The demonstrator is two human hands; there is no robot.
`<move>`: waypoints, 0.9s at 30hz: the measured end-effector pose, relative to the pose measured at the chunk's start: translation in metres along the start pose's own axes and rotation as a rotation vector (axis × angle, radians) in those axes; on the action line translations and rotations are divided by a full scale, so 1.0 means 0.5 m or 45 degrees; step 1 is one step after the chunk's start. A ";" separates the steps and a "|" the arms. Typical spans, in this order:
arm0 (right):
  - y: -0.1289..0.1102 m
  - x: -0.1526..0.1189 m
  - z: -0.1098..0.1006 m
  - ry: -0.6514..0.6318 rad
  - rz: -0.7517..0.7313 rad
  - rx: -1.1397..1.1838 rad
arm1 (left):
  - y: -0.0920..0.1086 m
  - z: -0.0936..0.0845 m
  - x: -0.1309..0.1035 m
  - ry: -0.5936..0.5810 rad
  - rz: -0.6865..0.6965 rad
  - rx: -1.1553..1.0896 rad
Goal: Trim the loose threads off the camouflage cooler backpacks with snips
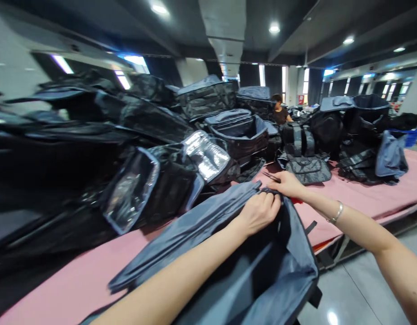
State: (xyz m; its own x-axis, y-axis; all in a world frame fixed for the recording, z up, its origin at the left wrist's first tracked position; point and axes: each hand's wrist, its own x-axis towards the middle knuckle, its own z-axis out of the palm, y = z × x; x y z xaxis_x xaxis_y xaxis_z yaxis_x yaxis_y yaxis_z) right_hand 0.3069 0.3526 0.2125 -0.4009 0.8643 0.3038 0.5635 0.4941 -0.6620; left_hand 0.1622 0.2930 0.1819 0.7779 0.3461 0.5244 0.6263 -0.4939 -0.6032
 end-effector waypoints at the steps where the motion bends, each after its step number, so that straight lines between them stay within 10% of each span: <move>1: 0.006 0.002 0.001 0.010 -0.006 -0.045 | 0.008 0.005 -0.003 -0.045 -0.045 0.017; 14: 0.046 0.053 0.002 0.062 -0.015 -0.298 | 0.008 -0.013 -0.077 -0.508 -0.271 0.077; 27: 0.060 0.088 0.001 0.087 0.011 -0.367 | -0.104 -0.263 -0.426 -0.820 -0.419 0.082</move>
State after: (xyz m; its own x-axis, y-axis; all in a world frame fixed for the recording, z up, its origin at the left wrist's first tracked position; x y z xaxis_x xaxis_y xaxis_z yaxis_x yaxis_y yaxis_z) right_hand 0.3058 0.4054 0.2053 -0.3514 0.8679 0.3511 0.7524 0.4850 -0.4458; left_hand -0.0427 0.1399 0.1805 0.4114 0.8797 0.2384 0.8193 -0.2424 -0.5195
